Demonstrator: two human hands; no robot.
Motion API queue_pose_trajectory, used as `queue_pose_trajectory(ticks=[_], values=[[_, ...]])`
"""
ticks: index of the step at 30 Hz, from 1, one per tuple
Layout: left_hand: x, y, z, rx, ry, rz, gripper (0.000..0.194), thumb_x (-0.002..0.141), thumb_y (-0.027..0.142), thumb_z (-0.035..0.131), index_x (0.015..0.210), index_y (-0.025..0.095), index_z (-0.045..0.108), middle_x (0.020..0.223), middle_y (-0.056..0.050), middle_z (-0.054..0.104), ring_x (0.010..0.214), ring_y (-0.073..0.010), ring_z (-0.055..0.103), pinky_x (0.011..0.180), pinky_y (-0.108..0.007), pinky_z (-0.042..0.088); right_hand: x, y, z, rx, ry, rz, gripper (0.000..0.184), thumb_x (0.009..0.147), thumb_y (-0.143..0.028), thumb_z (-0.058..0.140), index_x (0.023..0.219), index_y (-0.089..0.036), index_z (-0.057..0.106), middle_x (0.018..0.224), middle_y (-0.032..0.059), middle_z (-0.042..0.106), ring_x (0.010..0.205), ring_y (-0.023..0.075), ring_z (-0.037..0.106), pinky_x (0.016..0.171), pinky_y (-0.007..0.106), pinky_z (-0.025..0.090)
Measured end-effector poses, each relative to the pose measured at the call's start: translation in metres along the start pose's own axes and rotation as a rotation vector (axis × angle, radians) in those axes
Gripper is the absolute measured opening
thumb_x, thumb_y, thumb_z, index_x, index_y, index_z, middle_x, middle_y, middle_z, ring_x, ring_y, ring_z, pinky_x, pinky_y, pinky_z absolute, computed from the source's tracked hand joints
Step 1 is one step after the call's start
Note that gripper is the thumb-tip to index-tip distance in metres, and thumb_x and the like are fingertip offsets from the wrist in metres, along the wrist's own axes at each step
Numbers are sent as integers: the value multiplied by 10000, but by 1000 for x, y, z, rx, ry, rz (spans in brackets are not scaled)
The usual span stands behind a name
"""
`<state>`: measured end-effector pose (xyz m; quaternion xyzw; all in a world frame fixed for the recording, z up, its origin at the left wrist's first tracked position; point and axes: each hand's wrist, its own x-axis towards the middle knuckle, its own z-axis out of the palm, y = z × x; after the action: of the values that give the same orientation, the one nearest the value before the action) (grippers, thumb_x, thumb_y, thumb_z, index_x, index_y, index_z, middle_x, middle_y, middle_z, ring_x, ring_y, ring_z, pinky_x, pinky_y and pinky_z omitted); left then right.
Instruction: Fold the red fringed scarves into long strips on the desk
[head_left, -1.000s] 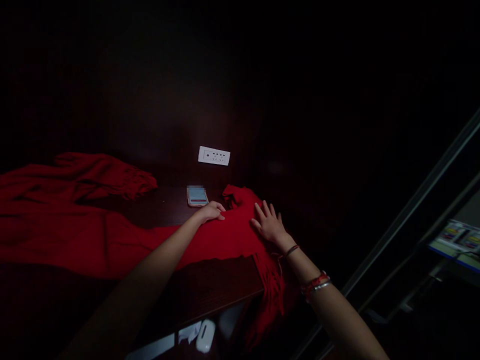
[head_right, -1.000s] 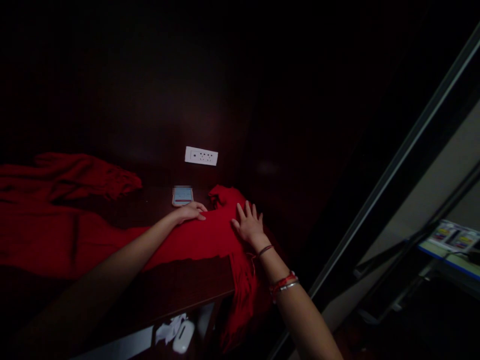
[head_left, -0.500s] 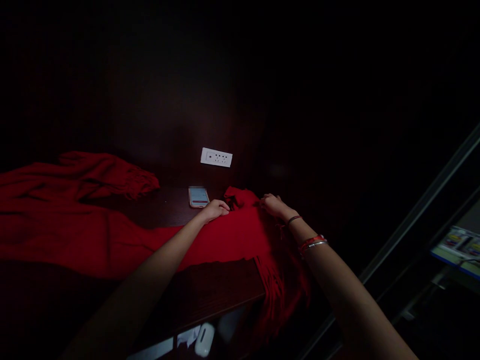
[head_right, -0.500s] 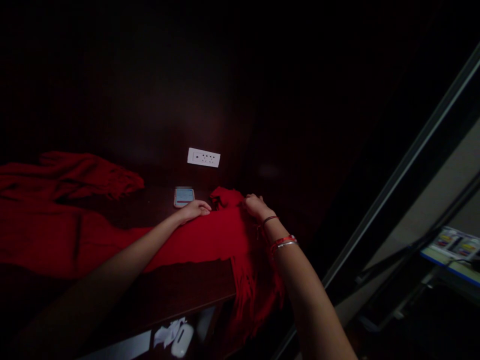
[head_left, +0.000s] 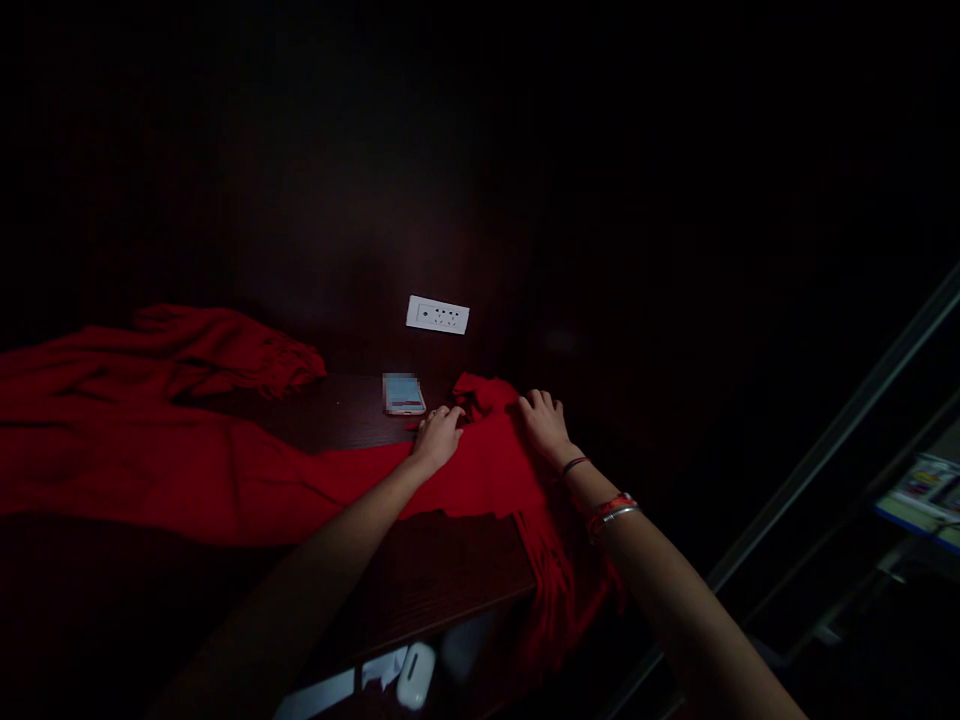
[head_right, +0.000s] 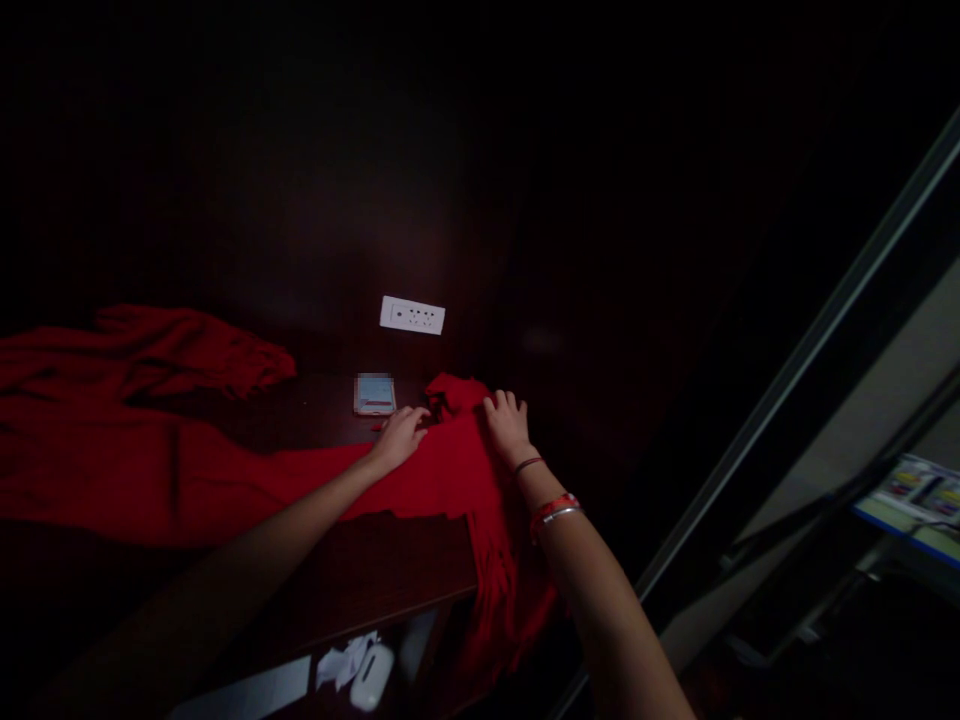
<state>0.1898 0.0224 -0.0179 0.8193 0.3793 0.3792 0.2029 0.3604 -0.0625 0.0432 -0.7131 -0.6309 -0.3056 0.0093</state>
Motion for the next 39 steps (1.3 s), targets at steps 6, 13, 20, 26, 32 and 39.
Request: queue_pose_trajectory(ticks=[6,13,20,26,32,39], values=[[-21,13,-4,402,54,139,423,767,299,445,1164,163,393,1190,-142,382,1104,-258,334,874,-394,294,-38,-30,1,124,41,-13,464,824,-398,274,1258,-236,248,1327,94,205,1199,259,118,891,475,211],[-75,-14,-39,413,-363,383,588,782,497,322,1285,218,197,1367,-107,71,1230,-262,72,945,-402,208,-62,-18,18,264,-369,4,608,778,-574,136,1305,-279,61,1376,69,21,1230,274,48,920,486,176],[-101,-19,-82,433,-506,520,500,795,458,339,1255,276,266,1344,-63,191,1215,-224,155,952,-381,196,-59,-20,5,332,-363,34,615,773,-553,245,1300,-250,150,1371,86,58,1219,315,61,925,502,144],[-104,5,-88,473,-499,660,303,805,308,378,1083,263,490,1043,-26,498,930,-148,475,830,-260,346,-89,-42,-28,423,-79,-382,368,817,-343,353,1132,-175,440,1122,93,462,1042,164,395,874,293,297],[-103,4,-87,494,-506,653,388,740,105,379,1088,244,482,1008,-25,527,899,-141,496,790,-229,367,-103,-62,-34,228,-66,-488,221,826,-223,358,887,-139,552,848,86,563,812,160,485,738,295,330],[-104,2,-85,495,-441,607,336,753,148,372,1050,224,507,965,-35,539,872,-146,507,777,-236,376,-102,-69,-32,160,-50,-472,177,819,-178,380,849,-126,547,809,86,568,779,158,487,702,285,307]])
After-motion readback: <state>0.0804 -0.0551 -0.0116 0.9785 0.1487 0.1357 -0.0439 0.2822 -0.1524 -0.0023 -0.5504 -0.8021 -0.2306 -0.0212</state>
